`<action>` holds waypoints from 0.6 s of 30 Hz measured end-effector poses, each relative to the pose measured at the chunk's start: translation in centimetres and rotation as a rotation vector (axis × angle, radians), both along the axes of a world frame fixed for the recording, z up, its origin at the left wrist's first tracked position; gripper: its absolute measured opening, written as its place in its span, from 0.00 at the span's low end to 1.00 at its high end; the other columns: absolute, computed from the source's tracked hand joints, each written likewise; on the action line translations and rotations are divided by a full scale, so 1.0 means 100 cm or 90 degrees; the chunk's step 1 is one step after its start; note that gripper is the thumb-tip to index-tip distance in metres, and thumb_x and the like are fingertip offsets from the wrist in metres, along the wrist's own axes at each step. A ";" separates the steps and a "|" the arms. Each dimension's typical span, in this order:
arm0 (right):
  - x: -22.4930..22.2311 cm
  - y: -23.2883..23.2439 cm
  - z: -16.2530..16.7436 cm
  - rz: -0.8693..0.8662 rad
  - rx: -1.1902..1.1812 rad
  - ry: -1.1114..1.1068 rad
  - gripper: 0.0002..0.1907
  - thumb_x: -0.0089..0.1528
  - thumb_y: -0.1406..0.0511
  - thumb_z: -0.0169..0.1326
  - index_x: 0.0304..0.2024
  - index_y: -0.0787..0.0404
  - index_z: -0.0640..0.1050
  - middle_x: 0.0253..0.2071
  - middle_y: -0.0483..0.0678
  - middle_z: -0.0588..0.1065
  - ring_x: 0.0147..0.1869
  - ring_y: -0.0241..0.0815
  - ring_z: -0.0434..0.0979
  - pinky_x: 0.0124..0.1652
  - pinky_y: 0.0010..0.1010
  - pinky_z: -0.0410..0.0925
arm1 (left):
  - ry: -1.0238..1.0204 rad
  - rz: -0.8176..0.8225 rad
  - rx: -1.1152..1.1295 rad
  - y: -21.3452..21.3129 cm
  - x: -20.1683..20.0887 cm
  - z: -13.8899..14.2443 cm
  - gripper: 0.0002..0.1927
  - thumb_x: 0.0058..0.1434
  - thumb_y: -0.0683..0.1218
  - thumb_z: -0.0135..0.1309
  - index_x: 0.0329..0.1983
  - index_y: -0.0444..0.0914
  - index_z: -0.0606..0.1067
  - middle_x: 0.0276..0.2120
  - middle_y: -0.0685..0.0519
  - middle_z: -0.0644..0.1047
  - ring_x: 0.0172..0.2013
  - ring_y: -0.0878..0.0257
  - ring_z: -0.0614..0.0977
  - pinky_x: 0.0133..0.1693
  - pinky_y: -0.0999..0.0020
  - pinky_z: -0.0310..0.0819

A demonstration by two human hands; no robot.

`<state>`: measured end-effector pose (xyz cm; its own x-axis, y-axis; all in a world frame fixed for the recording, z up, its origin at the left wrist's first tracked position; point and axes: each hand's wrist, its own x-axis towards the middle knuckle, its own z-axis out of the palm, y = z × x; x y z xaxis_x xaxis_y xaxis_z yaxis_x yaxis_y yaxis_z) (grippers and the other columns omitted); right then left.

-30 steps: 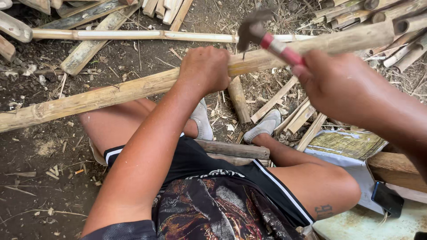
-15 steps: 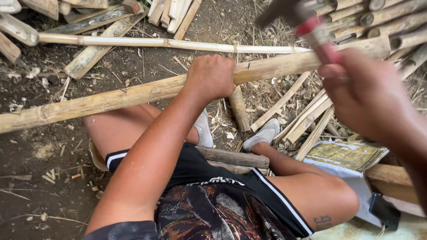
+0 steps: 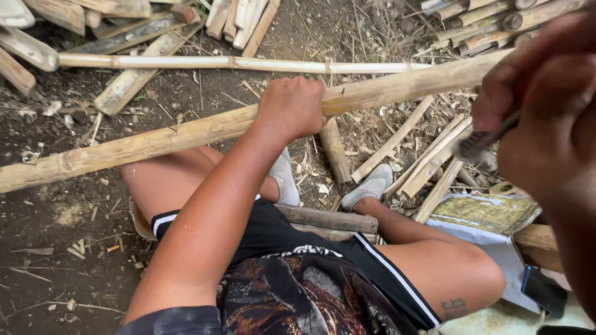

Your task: The person hammers nails into a long bamboo pole using a hammer. They repeatedly pick up nails from a small container and drive them into the bamboo, occasionally adjusting the pole's position.

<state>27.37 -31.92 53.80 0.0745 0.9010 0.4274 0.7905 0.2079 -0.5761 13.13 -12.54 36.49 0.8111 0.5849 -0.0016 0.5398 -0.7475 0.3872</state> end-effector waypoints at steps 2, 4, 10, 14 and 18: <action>0.016 0.009 -0.024 0.147 0.106 -0.060 0.17 0.75 0.59 0.42 0.41 0.68 0.63 0.32 0.64 0.68 0.27 0.47 0.73 0.27 0.36 0.68 | 0.003 -0.003 0.004 -0.001 0.000 0.002 0.11 0.53 0.46 0.58 0.39 0.38 0.80 0.36 0.41 0.82 0.39 0.47 0.85 0.45 0.52 0.79; 0.035 0.013 -0.051 -0.107 -0.457 -0.430 0.16 0.71 0.57 0.45 0.39 0.63 0.71 0.18 0.52 0.70 0.21 0.52 0.71 0.25 0.42 0.65 | -0.007 0.004 0.002 -0.003 0.000 0.004 0.13 0.54 0.47 0.58 0.41 0.39 0.80 0.36 0.41 0.82 0.40 0.47 0.85 0.44 0.51 0.79; 0.060 -0.019 -0.056 -0.053 -0.078 0.062 0.19 0.78 0.54 0.41 0.42 0.62 0.71 0.27 0.53 0.70 0.23 0.49 0.71 0.30 0.38 0.66 | 0.017 -0.002 0.004 -0.001 -0.002 0.006 0.14 0.55 0.50 0.60 0.42 0.38 0.80 0.38 0.40 0.82 0.41 0.46 0.85 0.46 0.52 0.79; 0.041 -0.008 -0.051 0.037 -0.064 -0.150 0.14 0.71 0.58 0.45 0.47 0.63 0.73 0.27 0.54 0.73 0.25 0.54 0.73 0.28 0.43 0.68 | 0.021 0.000 -0.007 0.000 0.003 0.004 0.17 0.53 0.51 0.62 0.42 0.38 0.79 0.35 0.41 0.82 0.39 0.47 0.85 0.45 0.52 0.78; 0.042 0.005 -0.060 -0.205 -0.459 -0.397 0.17 0.73 0.55 0.48 0.40 0.62 0.73 0.21 0.62 0.74 0.25 0.65 0.74 0.29 0.54 0.68 | -0.029 -0.007 0.033 -0.005 0.003 -0.002 0.11 0.53 0.48 0.60 0.38 0.39 0.81 0.35 0.42 0.83 0.39 0.47 0.86 0.44 0.52 0.80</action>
